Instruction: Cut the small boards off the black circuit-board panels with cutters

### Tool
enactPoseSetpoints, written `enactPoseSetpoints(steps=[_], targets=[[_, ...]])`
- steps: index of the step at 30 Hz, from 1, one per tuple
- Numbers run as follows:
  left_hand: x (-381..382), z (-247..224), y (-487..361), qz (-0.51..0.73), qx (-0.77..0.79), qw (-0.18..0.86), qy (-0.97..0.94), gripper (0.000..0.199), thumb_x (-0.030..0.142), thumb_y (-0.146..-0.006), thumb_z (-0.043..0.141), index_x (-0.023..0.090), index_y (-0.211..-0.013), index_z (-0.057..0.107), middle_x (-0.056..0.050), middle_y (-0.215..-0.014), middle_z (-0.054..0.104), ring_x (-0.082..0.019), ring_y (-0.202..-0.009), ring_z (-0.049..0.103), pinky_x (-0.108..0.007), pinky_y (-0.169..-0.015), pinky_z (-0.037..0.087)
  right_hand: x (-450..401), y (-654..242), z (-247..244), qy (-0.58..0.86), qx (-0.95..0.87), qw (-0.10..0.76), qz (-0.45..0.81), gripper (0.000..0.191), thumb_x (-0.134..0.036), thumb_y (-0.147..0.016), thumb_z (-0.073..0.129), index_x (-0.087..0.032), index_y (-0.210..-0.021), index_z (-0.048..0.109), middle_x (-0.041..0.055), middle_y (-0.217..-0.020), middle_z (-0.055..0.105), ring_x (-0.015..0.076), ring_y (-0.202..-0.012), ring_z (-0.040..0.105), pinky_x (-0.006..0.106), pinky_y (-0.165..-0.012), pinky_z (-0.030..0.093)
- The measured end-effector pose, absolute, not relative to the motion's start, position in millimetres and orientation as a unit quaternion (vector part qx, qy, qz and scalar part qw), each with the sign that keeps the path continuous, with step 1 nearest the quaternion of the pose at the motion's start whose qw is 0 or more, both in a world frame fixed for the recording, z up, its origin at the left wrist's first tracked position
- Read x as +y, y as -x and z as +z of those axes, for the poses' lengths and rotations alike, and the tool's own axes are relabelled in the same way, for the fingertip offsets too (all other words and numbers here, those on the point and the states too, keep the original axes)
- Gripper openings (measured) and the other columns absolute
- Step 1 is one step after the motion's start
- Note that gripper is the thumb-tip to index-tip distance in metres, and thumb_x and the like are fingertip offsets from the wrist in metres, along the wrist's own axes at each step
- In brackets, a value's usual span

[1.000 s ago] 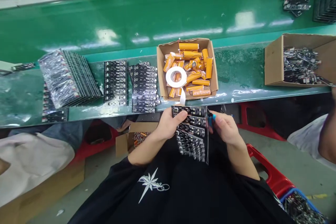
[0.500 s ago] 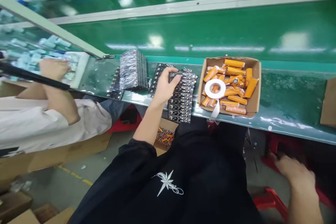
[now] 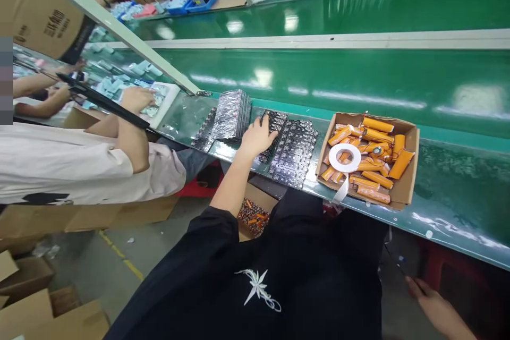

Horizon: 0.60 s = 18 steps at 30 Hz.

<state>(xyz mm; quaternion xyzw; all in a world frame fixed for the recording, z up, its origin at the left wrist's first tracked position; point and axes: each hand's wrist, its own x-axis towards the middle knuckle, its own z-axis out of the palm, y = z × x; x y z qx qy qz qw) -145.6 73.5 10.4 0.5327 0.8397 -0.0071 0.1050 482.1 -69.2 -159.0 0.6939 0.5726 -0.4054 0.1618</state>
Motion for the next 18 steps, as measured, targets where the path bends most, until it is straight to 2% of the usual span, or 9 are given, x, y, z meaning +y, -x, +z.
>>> enactPoseSetpoints(steps=[3, 5, 7, 9, 11, 13, 15, 17, 18], targets=[[77.0, 9.7, 150.0, 0.03, 0.85, 0.113, -0.514, 0.084, 0.046, -0.103, 0.069, 0.016, -0.172, 0.033, -0.033, -0.162, 0.047, -0.051, -0.146, 0.057, -0.063, -0.114, 0.054, -51.3, -478.1, -157.3, -0.67, 0.584, 0.157, -0.431, 0.072, -0.077, -0.085, 0.045, -0.023, -0.111, 0.085, 0.0194, -0.129, 0.08, 0.0472, -0.123, 0.076, 0.058, -0.11, 0.061], [79.2, 12.9, 155.4, 0.126, 0.855, 0.093, -0.494, 0.094, 0.037, -0.095, 0.082, 0.017, -0.172, 0.032, -0.03, -0.156, 0.052, -0.046, -0.138, 0.063, -0.059, -0.115, 0.054, -41.2, -473.3, -152.7, -0.622, 0.63, 0.111, -0.451, 0.065, -0.08, -0.072, 0.056, -0.029, -0.098, 0.086, 0.017, -0.126, 0.082, 0.0485, -0.12, 0.077, 0.059, -0.108, 0.062], [76.7, 21.7, 163.8, 0.228, 0.844, 0.072, -0.481, 0.091, 0.032, -0.091, 0.086, 0.018, -0.168, 0.04, -0.024, -0.149, 0.06, -0.039, -0.133, 0.067, -0.055, -0.119, 0.053, -37.5, -470.2, -144.9, -0.591, 0.647, 0.047, -0.48, 0.064, -0.082, -0.065, 0.065, -0.031, -0.096, 0.088, 0.015, -0.127, 0.082, 0.0483, -0.119, 0.077, 0.057, -0.105, 0.065], [65.3, 35.1, 170.6, 0.314, 0.817, 0.055, -0.481, 0.071, 0.036, -0.092, 0.084, 0.016, -0.154, 0.057, -0.019, -0.137, 0.07, -0.034, -0.127, 0.07, -0.052, -0.12, 0.054, -42.3, -469.4, -131.2, -0.587, 0.619, 0.011, -0.522, 0.068, -0.085, -0.071, 0.066, -0.031, -0.105, 0.089, 0.013, -0.125, 0.083, 0.044, -0.115, 0.08, 0.051, -0.098, 0.069], [44.6, 49.6, 169.5, 0.391, 0.781, 0.053, -0.483, 0.055, 0.05, -0.092, 0.083, 0.015, -0.132, 0.07, -0.015, -0.123, 0.077, -0.032, -0.117, 0.073, -0.051, -0.115, 0.058, -54.5, -467.7, -109.5, -0.593, 0.575, 0.0, -0.564, 0.07, -0.085, -0.086, 0.06, -0.03, -0.118, 0.088, 0.0121, -0.124, 0.083, 0.0388, -0.112, 0.082, 0.045, -0.096, 0.07], [19.4, 62.1, 156.0, 0.475, 0.735, 0.074, -0.478, 0.062, 0.067, -0.086, 0.084, 0.015, -0.12, 0.073, -0.011, -0.114, 0.079, -0.03, -0.109, 0.075, -0.05, -0.108, 0.062, -69.0, -458.0, -83.6, -0.561, 0.577, -0.026, -0.593, 0.072, -0.085, -0.088, 0.063, -0.028, -0.125, 0.086, 0.0136, -0.13, 0.082, 0.0391, -0.119, 0.08, 0.047, -0.104, 0.067], [-5.0, 70.9, 127.9, 0.552, 0.684, 0.139, -0.456, 0.074, 0.077, -0.078, 0.086, 0.017, -0.119, 0.074, -0.009, -0.11, 0.08, -0.03, -0.106, 0.077, -0.047, -0.101, 0.065, -79.1, -435.5, -64.1, -0.517, 0.602, -0.097, -0.601, 0.074, -0.086, -0.081, 0.074, -0.029, -0.126, 0.086, 0.016, -0.131, 0.081, 0.0445, -0.128, 0.074, 0.054, -0.11, 0.063], [-24.1, 74.2, 85.5, 0.584, 0.636, 0.268, -0.427, 0.075, 0.079, -0.075, 0.087, 0.019, -0.118, 0.076, -0.009, -0.106, 0.081, -0.03, -0.1, 0.078, -0.045, -0.094, 0.068, -79.4, -403.0, -59.6, -0.487, 0.613, -0.219, -0.583, 0.067, -0.083, -0.082, 0.075, -0.032, -0.126, 0.085, 0.0182, -0.121, 0.081, 0.0479, -0.124, 0.075, 0.06, -0.105, 0.065], [-29.6, 72.4, 61.3, 0.566, 0.608, 0.364, -0.421, 0.071, 0.076, -0.076, 0.089, 0.019, -0.117, 0.077, -0.01, -0.105, 0.082, -0.029, -0.098, 0.078, -0.044, -0.092, 0.068, -74.9, -385.2, -62.9, -0.469, 0.615, -0.266, -0.575, 0.064, -0.08, -0.086, 0.07, -0.035, -0.129, 0.083, 0.019, -0.116, 0.08, 0.0481, -0.119, 0.076, 0.062, -0.1, 0.066]])
